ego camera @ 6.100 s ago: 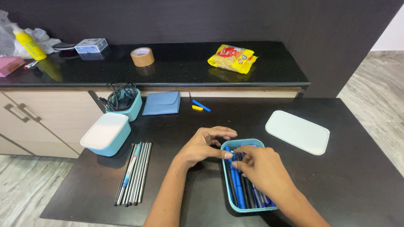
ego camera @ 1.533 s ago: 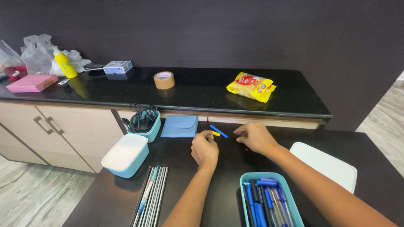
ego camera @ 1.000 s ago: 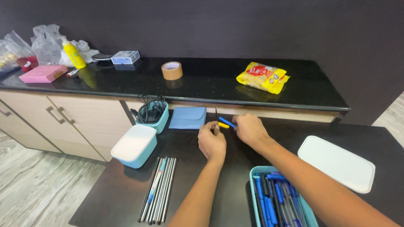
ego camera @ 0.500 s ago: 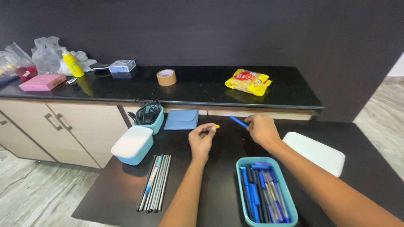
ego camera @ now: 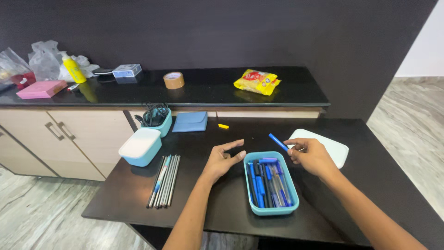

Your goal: The person organizes stationery by placing pen refills and pens into a light blue container, then closes it. They then open a drawer and remove several books, placing them on the table.

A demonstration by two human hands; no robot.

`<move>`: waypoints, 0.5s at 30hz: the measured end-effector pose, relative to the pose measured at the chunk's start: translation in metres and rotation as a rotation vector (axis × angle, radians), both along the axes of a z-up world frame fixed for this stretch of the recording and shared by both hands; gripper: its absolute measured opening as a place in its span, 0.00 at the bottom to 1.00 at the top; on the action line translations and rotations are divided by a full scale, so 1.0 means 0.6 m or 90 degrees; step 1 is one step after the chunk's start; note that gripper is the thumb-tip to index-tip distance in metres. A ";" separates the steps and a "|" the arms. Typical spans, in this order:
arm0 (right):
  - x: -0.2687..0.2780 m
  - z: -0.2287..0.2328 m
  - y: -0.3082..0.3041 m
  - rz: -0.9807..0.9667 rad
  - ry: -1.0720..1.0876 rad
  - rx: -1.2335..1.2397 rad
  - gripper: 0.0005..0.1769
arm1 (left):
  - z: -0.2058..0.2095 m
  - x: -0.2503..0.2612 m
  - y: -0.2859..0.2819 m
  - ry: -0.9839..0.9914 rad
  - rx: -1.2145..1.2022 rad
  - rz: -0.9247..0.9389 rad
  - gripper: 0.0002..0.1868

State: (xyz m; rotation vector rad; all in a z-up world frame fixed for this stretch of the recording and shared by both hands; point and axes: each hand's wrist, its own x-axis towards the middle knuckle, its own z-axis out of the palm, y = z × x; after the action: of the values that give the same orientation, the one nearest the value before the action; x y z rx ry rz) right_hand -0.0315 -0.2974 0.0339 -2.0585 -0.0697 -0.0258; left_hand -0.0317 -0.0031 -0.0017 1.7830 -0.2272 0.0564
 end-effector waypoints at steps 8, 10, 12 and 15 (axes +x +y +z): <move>-0.119 0.082 0.032 -0.011 -0.077 -0.276 0.15 | 0.003 -0.022 -0.009 -0.005 -0.025 -0.095 0.31; -0.141 0.093 0.039 -0.013 -0.095 -0.306 0.16 | -0.001 -0.017 -0.009 -0.014 -0.041 -0.106 0.31; -0.160 0.098 0.050 -0.032 -0.084 -0.340 0.16 | -0.007 -0.014 -0.006 -0.013 -0.037 -0.106 0.31; -0.177 0.099 0.061 -0.013 -0.078 -0.364 0.17 | -0.014 -0.009 -0.005 -0.031 -0.051 -0.114 0.30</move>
State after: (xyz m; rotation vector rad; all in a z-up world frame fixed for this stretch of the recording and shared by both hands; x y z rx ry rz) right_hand -0.1374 -0.2606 0.0936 -2.6286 -0.1446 -0.1602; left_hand -0.0370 -0.0059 -0.0102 1.6771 -0.4133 -0.0199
